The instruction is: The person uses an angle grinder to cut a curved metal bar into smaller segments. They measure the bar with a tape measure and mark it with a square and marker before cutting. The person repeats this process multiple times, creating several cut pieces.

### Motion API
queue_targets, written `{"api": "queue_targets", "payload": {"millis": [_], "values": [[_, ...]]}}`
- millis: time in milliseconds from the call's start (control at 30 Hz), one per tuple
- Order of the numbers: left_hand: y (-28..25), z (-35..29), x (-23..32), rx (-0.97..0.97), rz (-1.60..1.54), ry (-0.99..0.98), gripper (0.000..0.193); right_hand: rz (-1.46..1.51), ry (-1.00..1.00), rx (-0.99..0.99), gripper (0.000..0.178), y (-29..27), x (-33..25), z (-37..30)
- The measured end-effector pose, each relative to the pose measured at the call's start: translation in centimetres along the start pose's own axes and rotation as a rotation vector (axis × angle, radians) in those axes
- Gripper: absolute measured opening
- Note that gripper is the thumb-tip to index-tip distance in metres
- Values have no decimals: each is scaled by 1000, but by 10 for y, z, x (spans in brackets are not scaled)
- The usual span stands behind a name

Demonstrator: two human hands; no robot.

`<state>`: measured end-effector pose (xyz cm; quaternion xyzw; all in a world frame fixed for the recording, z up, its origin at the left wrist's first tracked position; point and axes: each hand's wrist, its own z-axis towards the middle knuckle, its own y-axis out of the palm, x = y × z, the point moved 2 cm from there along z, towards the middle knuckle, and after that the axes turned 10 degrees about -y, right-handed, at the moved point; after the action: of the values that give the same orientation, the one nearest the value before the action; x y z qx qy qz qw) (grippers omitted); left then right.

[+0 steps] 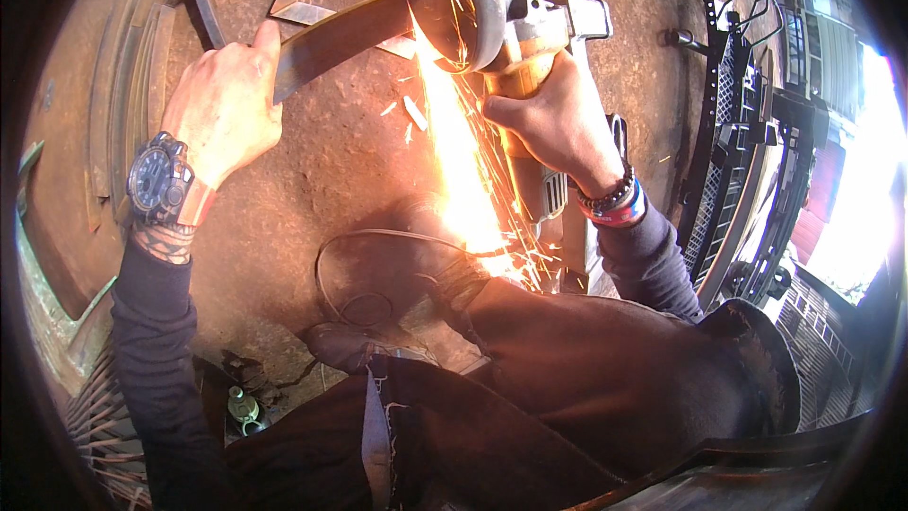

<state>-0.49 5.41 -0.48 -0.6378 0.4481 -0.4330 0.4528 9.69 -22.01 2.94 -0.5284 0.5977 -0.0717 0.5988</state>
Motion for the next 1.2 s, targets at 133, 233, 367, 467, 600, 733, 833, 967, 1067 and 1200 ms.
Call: {"api": "queue_targets", "payload": {"millis": [133, 233, 367, 467, 600, 733, 833, 967, 1067, 1200], "values": [[-2, -2, 2, -2, 2, -17, 48, 45, -19, 40, 40, 5, 8, -5], [-5, -1, 2, -42, -25, -31, 48, 57, -13, 29, 41, 7, 17, -13], [-3, 0, 1, -30, -24, -13, 47, 94, 19, 1, 41, 9, 16, -19], [-3, 1, 2, -33, -23, -13, 45, 54, 29, -25, 38, 7, 14, -18], [-2, -2, 2, 11, -4, -4, 43, 56, -15, 18, 41, 7, 12, -9], [-3, -1, 3, 7, 0, 0, 43, 59, -24, 35, 39, 5, 9, -3], [-3, -1, 2, -1, -14, 1, 43, 31, 0, 23, 40, 4, 9, -2], [-2, -1, 0, 23, -31, 24, 41, 47, 6, 18, 42, 6, 12, -5], [-2, -1, -2, 25, -32, 29, 39, 49, 22, 11, 44, 8, 14, -9], [-3, 0, 1, -11, -33, 2, 37, 54, 18, 15, 44, 10, 16, -14]]}}
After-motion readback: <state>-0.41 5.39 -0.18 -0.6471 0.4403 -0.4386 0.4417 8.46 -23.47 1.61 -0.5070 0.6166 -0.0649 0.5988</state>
